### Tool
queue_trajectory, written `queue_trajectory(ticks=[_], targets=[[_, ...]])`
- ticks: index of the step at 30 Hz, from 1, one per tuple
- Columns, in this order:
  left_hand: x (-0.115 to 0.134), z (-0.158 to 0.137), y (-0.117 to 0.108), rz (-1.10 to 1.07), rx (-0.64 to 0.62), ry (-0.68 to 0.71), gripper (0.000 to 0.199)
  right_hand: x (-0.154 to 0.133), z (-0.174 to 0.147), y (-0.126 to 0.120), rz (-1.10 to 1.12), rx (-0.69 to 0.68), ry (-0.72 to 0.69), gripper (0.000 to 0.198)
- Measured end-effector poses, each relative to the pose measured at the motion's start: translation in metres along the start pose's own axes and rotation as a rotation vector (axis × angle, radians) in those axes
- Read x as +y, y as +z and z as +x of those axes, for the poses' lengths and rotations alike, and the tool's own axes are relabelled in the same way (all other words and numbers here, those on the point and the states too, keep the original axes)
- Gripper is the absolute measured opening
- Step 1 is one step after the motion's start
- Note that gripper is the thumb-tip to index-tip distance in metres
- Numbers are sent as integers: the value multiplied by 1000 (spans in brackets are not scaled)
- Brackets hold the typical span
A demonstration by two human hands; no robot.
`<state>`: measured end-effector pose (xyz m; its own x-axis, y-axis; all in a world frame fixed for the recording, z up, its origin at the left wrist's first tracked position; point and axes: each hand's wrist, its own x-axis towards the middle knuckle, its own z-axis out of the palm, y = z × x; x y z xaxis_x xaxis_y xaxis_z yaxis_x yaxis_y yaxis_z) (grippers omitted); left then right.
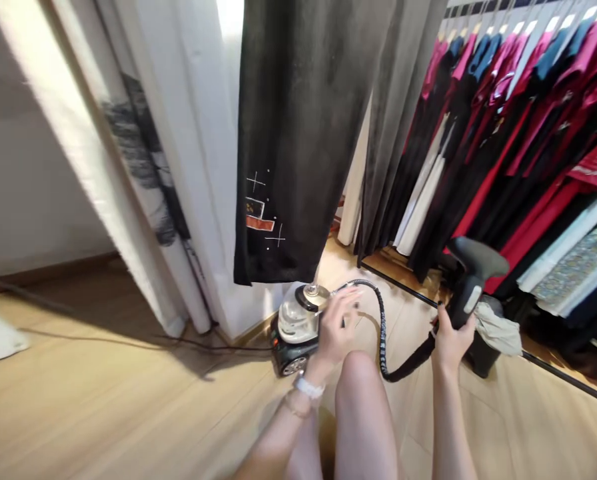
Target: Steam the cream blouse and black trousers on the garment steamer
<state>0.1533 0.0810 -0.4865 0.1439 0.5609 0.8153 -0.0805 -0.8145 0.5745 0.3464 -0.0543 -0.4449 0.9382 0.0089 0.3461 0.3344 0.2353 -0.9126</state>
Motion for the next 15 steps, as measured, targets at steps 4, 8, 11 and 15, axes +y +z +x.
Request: queue_trajectory(ticks=[4, 8, 11, 15], targets=[[-31, 55, 94, -192, -232, -305, 74, 29, 4, -38, 22, 158, 133, 54], [-84, 118, 139, -66, -201, -554, 82, 40, 18, -55, 52, 227, 183, 52], [-104, 139, 154, -66, -237, -570, 75, 44, 23, -55, 23, 217, 203, 49], [-110, 141, 161, -98, -215, -487, 54, 53, 17, -44, 20, 98, 235, 49]])
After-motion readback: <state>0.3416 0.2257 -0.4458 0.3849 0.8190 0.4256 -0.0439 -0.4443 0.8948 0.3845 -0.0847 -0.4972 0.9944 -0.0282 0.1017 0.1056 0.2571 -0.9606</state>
